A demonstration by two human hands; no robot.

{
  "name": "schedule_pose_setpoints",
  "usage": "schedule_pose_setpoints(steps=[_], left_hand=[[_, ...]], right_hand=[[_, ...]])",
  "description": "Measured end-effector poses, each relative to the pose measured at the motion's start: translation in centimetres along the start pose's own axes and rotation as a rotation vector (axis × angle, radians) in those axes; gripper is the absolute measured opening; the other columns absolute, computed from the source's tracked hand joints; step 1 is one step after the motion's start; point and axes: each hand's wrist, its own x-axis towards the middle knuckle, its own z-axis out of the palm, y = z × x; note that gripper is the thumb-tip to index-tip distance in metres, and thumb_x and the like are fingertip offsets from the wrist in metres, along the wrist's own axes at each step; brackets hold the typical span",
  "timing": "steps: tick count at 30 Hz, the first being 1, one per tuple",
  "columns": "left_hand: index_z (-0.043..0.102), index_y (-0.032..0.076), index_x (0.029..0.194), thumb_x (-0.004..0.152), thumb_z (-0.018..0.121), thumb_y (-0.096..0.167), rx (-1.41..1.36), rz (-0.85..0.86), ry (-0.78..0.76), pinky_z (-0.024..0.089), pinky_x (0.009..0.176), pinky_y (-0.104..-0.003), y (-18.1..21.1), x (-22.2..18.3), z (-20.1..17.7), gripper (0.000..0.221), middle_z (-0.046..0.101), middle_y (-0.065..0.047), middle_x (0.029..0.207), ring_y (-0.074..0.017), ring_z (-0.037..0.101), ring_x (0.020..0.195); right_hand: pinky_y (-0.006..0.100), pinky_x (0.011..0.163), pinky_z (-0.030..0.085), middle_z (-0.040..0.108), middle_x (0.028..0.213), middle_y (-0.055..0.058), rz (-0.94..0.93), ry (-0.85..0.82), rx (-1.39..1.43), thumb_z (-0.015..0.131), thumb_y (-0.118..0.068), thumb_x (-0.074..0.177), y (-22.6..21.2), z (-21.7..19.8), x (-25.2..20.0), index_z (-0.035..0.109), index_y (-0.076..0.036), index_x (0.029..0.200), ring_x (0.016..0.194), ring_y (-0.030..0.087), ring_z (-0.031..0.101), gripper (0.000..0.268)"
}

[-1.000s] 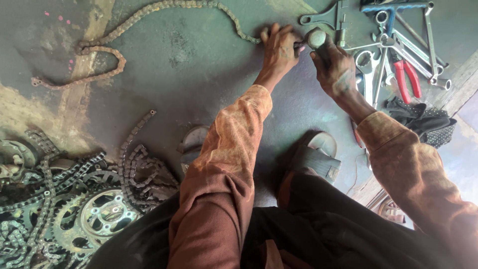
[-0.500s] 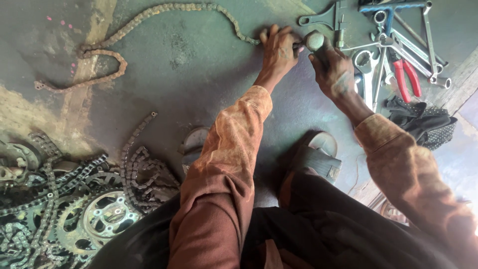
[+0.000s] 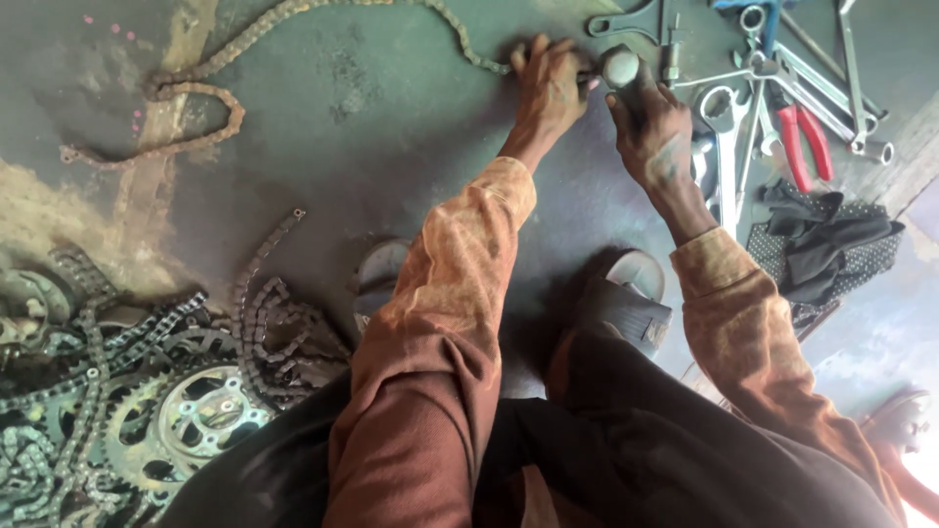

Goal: Repairing a motorcycle chain using a chain breaker tool and a hammer on a workshop floor.

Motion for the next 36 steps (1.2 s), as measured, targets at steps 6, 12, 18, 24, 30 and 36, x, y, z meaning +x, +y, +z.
schedule_pose_setpoints(steps=[6,12,18,24,30,36], left_hand=[[0.081,0.014,0.087,0.069,0.088,0.020,-0.022,-0.046,-0.034,0.031,0.105,-0.059,-0.3,-0.2,0.4,0.019,0.071,-0.004,0.109,-0.0294,0.054,0.113],[0.081,0.014,0.089,0.069,0.089,0.020,-0.010,-0.036,-0.060,0.029,0.107,-0.058,-0.4,0.0,0.4,0.022,0.071,-0.006,0.116,-0.0277,0.054,0.115],[0.081,0.014,0.086,0.070,0.090,0.019,-0.017,-0.058,-0.082,0.031,0.106,-0.056,0.3,0.2,-0.6,0.019,0.071,-0.003,0.110,-0.0277,0.053,0.112],[0.082,0.015,0.085,0.069,0.089,0.020,-0.018,-0.092,-0.132,0.030,0.105,-0.055,0.6,0.5,-1.0,0.019,0.072,0.001,0.104,-0.0261,0.053,0.108],[0.082,0.015,0.088,0.071,0.089,0.022,-0.016,-0.099,-0.159,0.031,0.106,-0.054,0.5,0.6,-0.8,0.020,0.072,0.002,0.102,-0.0240,0.053,0.107],[0.082,0.014,0.083,0.067,0.090,0.022,-0.005,-0.061,-0.074,0.030,0.104,-0.056,0.1,0.3,-0.4,0.020,0.072,-0.001,0.106,-0.0260,0.053,0.108]], right_hand=[[0.046,0.071,0.055,0.068,0.099,0.024,0.009,-0.015,0.027,0.075,-0.014,0.109,-0.2,-0.2,0.0,0.059,0.004,0.132,0.083,0.039,0.070,0.034],[0.046,0.069,0.054,0.068,0.096,0.026,0.004,-0.011,-0.011,0.076,-0.013,0.106,-0.6,-0.5,0.2,0.057,0.007,0.144,0.079,0.039,0.070,0.047],[0.045,0.070,0.056,0.069,0.096,0.024,0.018,-0.034,-0.002,0.076,-0.013,0.107,-0.7,-0.3,0.2,0.057,0.006,0.145,0.080,0.037,0.071,0.047],[0.042,0.067,0.057,0.070,0.096,0.023,0.057,-0.051,0.006,0.074,-0.014,0.107,-0.9,-0.3,0.3,0.055,0.007,0.148,0.078,0.034,0.072,0.050],[0.043,0.066,0.056,0.070,0.095,0.023,0.049,-0.055,-0.040,0.075,-0.016,0.107,-0.3,-0.1,0.0,0.059,0.006,0.143,0.077,0.034,0.072,0.045],[0.042,0.066,0.056,0.069,0.095,0.022,0.040,-0.043,0.007,0.073,-0.015,0.108,-0.7,-0.4,0.2,0.059,0.009,0.140,0.077,0.033,0.071,0.042]])
